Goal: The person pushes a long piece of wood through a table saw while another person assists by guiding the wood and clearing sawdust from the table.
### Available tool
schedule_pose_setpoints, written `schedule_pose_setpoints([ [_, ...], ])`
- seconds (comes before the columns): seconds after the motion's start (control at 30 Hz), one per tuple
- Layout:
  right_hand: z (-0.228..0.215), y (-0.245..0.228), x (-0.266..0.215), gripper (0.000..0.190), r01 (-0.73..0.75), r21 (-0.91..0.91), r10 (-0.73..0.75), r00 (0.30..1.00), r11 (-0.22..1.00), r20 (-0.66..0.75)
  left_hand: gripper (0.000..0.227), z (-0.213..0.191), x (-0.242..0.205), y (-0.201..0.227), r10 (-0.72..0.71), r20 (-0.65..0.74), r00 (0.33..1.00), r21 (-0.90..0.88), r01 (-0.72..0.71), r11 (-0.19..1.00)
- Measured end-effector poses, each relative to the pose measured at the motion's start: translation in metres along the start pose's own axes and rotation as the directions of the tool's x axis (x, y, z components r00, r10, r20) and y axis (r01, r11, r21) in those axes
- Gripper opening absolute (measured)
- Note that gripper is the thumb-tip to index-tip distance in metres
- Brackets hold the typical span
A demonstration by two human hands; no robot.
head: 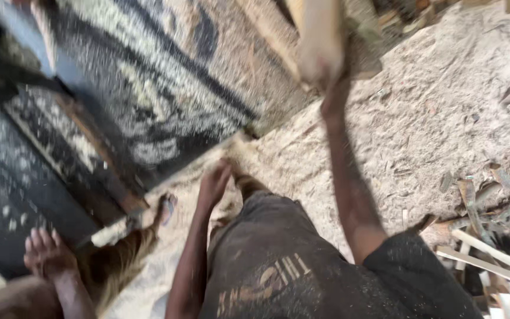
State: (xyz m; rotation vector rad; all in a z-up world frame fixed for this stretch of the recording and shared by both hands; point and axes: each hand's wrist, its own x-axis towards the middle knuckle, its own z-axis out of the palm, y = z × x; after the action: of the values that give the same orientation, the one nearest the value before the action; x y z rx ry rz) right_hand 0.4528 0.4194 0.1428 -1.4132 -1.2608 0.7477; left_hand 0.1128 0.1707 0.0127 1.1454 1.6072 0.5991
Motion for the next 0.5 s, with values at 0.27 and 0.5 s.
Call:
schedule_pose_setpoints([
  [0.27,0.074,0.036,-0.305,0.102,-0.856,0.218,0.583,0.485,0.468,0.652,0.091,0.039,-0.009,-0.022,-0.305,0.292,0.907,-0.645,0.422,0.637],
  [0.5,0.076,0.109,-0.397,0.077,-0.914,-0.069,0.575,0.192,0.4,0.795,0.095,0.049,-0.117,-0.101,-0.22,0.047,0.974,-0.386,0.22,0.896],
])
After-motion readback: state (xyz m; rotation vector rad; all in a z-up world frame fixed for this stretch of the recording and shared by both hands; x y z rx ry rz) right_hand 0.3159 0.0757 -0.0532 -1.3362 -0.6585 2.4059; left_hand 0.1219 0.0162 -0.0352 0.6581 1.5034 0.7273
